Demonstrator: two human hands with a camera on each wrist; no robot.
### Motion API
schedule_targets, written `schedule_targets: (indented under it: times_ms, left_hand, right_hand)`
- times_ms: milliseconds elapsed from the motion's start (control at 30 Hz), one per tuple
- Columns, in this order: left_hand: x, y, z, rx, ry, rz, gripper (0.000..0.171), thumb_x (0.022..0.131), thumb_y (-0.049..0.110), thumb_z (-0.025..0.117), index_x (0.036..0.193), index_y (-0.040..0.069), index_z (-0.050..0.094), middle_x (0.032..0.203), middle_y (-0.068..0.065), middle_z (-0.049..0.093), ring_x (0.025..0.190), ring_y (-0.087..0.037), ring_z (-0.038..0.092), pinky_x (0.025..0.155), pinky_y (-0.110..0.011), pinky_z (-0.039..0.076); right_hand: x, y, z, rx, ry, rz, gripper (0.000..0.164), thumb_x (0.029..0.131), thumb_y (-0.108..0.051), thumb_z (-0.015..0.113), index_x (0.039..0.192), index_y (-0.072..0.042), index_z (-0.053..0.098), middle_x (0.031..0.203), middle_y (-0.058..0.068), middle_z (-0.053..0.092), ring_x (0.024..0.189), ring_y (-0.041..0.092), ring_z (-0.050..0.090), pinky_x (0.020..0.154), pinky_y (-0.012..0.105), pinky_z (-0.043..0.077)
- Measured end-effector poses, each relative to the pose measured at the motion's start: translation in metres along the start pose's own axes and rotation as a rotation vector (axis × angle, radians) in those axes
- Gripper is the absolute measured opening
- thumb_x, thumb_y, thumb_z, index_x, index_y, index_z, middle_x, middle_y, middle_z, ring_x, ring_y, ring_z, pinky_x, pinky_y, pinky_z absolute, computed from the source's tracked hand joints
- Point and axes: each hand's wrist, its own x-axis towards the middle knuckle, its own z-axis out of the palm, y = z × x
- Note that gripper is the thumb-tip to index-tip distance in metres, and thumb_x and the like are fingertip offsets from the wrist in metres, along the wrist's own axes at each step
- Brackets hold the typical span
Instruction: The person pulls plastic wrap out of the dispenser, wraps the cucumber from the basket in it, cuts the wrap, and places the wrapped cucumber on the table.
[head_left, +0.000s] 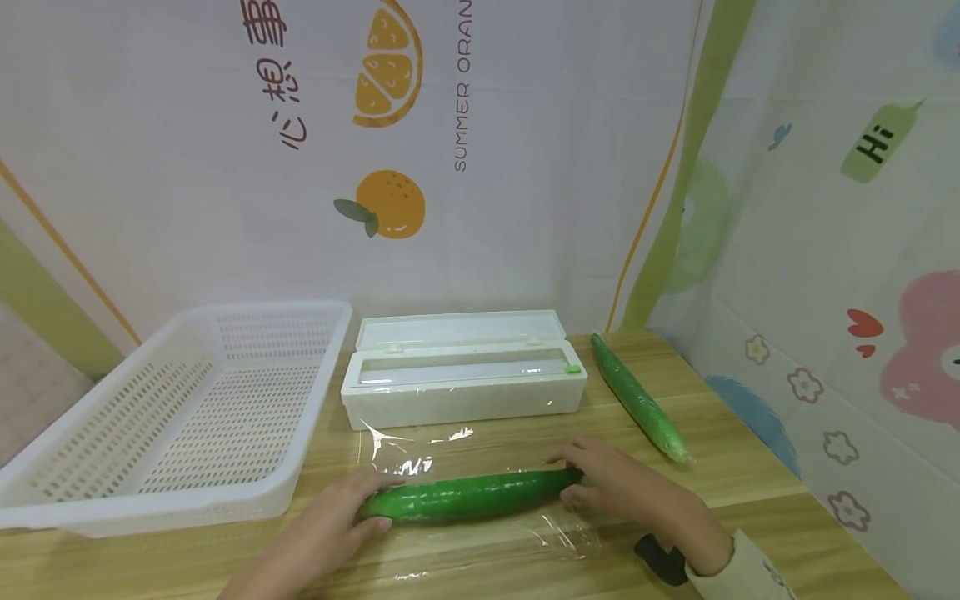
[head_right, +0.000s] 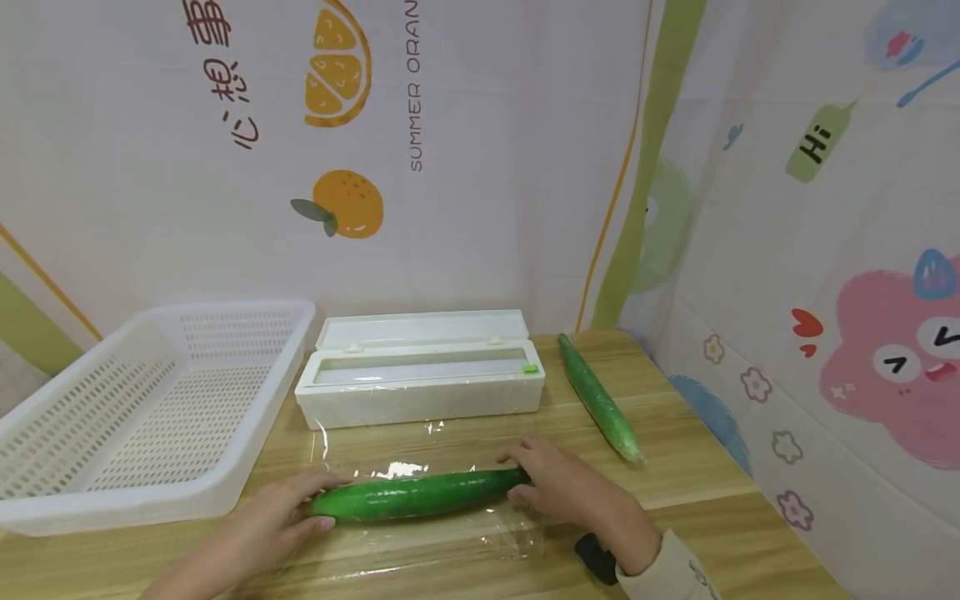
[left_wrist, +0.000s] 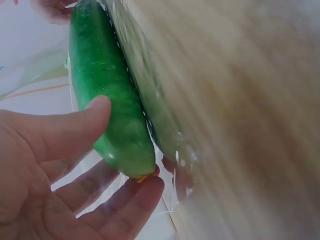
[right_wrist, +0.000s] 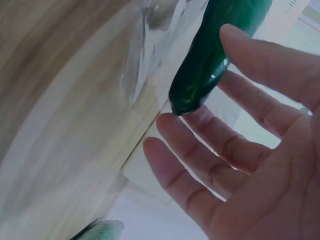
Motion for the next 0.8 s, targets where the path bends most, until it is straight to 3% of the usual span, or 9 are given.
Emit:
schedule_targets:
  times_ms: [167,300,400,533,633,800]
  left_hand:
    - [-0.001,-0.002,0.002,0.029,0.045,0.056,0.045,0.079,0.013,0.07,0.121,0.023,0.057,0.117,0.006,0.062,0.106,-0.019,0.059,0.089,-0.043,0.05]
    - [-0.001,-0.002,0.002,0.037,0.063,0.059,0.049,0.078,0.009,0.07,0.123,0.024,0.056,0.118,0.005,0.062,0.107,-0.021,0.059,0.089,-0.044,0.05]
    - [-0.001,-0.001,0.002,0.039,0.069,0.058,0.049,0.078,0.007,0.07,0.123,0.023,0.057,0.117,0.004,0.062,0.107,-0.021,0.059,0.089,-0.044,0.05]
    - [-0.001,0.002,0.001,0.037,0.079,0.053,0.049,0.077,0.006,0.07,0.121,0.024,0.057,0.117,0.004,0.062,0.108,-0.021,0.059,0.089,-0.045,0.05]
    - [-0.001,0.004,0.0,0.038,0.096,0.049,0.045,0.077,0.008,0.07,0.117,0.024,0.058,0.116,0.004,0.06,0.109,-0.021,0.058,0.09,-0.045,0.049]
    - [0.001,0.007,-0.001,0.054,0.099,0.068,0.029,0.075,0.013,0.073,0.096,0.024,0.057,0.108,0.005,0.059,0.106,-0.02,0.057,0.089,-0.042,0.05]
  right_hand:
    - [0.001,-0.004,0.001,-0.088,0.032,-0.048,0.034,0.082,-0.017,0.07,0.114,-0.012,0.059,0.11,0.001,0.054,0.102,0.02,0.054,0.084,0.036,0.05]
    - [-0.001,-0.013,0.002,-0.184,0.064,-0.137,0.016,0.078,-0.012,0.07,0.09,-0.014,0.06,0.091,-0.006,0.048,0.085,0.009,0.048,0.072,0.024,0.047]
    - [-0.004,-0.023,0.003,-0.137,-0.066,-0.129,0.017,0.077,-0.016,0.071,0.077,-0.019,0.055,0.077,-0.011,0.045,0.069,0.002,0.043,0.061,0.017,0.041]
    - [-0.007,-0.035,0.005,-0.035,-0.287,0.02,0.019,0.08,-0.024,0.071,0.074,-0.022,0.054,0.071,-0.015,0.046,0.059,-0.001,0.041,0.054,0.016,0.039]
    - [-0.007,-0.039,0.009,-0.04,-0.315,0.047,0.018,0.083,-0.021,0.068,0.073,-0.021,0.053,0.069,-0.014,0.046,0.058,0.0,0.041,0.052,0.017,0.039]
    - [-0.005,-0.036,0.014,-0.043,-0.285,-0.013,0.02,0.087,-0.014,0.063,0.071,-0.02,0.053,0.065,-0.015,0.045,0.055,-0.002,0.04,0.051,0.015,0.039]
